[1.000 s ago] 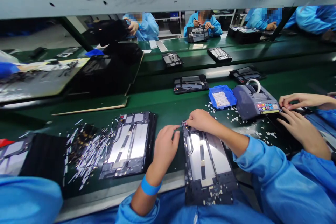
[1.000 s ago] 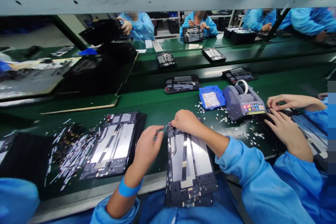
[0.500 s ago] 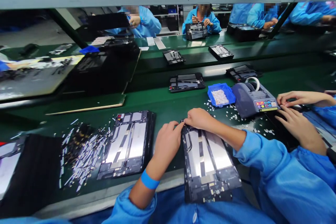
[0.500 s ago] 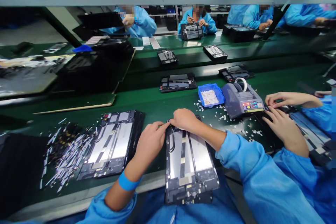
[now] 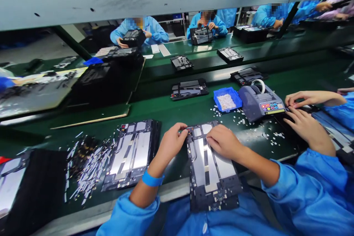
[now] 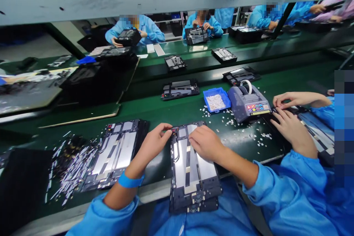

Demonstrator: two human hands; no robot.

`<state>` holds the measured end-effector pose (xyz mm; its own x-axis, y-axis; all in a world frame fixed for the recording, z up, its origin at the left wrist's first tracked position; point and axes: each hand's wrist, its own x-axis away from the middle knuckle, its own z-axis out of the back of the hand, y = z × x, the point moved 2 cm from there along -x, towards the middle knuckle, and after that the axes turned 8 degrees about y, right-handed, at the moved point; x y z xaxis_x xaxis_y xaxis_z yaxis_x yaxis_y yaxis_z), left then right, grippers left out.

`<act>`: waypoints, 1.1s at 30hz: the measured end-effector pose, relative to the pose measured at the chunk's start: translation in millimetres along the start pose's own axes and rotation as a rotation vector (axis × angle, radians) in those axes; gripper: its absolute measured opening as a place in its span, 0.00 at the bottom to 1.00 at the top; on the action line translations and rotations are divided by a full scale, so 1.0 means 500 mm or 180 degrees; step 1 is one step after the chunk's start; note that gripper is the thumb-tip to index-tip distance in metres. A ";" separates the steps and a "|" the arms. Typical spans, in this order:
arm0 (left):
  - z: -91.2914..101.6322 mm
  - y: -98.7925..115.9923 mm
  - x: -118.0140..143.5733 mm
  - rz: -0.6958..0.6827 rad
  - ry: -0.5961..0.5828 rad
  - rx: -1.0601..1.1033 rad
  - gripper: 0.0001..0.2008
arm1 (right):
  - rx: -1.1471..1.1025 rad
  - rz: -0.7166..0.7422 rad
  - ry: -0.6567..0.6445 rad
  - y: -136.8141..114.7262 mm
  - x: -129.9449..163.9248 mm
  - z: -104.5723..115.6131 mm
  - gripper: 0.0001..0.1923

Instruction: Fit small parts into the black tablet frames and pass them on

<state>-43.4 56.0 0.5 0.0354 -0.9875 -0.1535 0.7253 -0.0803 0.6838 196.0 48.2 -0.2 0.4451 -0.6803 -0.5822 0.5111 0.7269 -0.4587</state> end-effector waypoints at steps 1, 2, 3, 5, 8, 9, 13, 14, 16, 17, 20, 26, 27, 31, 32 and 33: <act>-0.004 -0.005 -0.010 0.0267 -0.0101 0.0218 0.14 | -0.0094 -0.0079 0.0146 0.002 0.006 0.006 0.10; -0.009 -0.008 -0.020 0.0462 -0.0221 0.0369 0.16 | -0.0176 -0.0176 0.0282 0.004 0.012 0.011 0.09; -0.013 -0.010 -0.027 0.0582 -0.0339 0.0472 0.18 | -0.0243 -0.0284 0.0402 0.006 0.016 0.017 0.09; -0.020 -0.008 -0.037 0.0684 -0.0504 0.0634 0.18 | -0.0348 -0.0505 0.0589 0.008 0.027 0.028 0.09; -0.021 0.001 -0.036 0.0783 -0.0658 0.0976 0.17 | -0.0560 -0.1005 0.0901 0.016 0.052 0.046 0.08; -0.019 0.003 -0.034 0.0797 -0.0709 0.1093 0.17 | -0.0681 -0.1276 0.1065 0.026 0.064 0.052 0.08; -0.017 -0.014 -0.036 0.0992 -0.0848 0.1250 0.27 | -0.1545 -0.2795 0.2310 0.116 0.125 0.090 0.08; -0.020 -0.021 -0.040 0.1058 -0.0926 0.1263 0.29 | -0.1794 -0.3147 0.2730 0.146 0.141 0.104 0.10; -0.026 -0.029 -0.049 0.1150 -0.0973 0.1244 0.31 | -0.2126 -0.3618 0.3413 0.205 0.164 0.137 0.14; -0.029 -0.030 -0.053 0.1163 -0.0937 0.1217 0.32 | -0.2201 -0.3748 0.3617 0.230 0.170 0.153 0.15; -0.038 -0.026 -0.063 0.1097 -0.0761 0.1153 0.29 | -0.2302 -0.3963 0.3769 0.285 0.170 0.186 0.15; -0.042 -0.018 -0.060 0.1058 -0.0619 0.1106 0.28 | -0.2446 -0.4163 0.3743 0.315 0.153 0.191 0.11; -0.041 -0.018 -0.058 0.1073 -0.0591 0.1092 0.29 | -0.2427 -0.4163 0.3737 0.316 0.153 0.192 0.10; -0.042 -0.018 -0.053 0.1110 -0.0576 0.1044 0.30 | -0.2293 -0.4158 0.3697 0.324 0.150 0.200 0.06; -0.042 -0.018 -0.052 0.1119 -0.0594 0.1041 0.30 | -0.2253 -0.4152 0.3692 0.327 0.149 0.202 0.05; -0.043 -0.018 -0.052 0.1125 -0.0612 0.1041 0.30 | -0.2211 -0.4142 0.3692 0.330 0.147 0.203 0.05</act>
<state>-36.3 85.4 -17.0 0.0900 -0.9666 0.2400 0.4379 0.2548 0.8622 387.8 108.7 -50.4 -0.7325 -0.5898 0.3399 -0.4076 -0.0198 -0.9129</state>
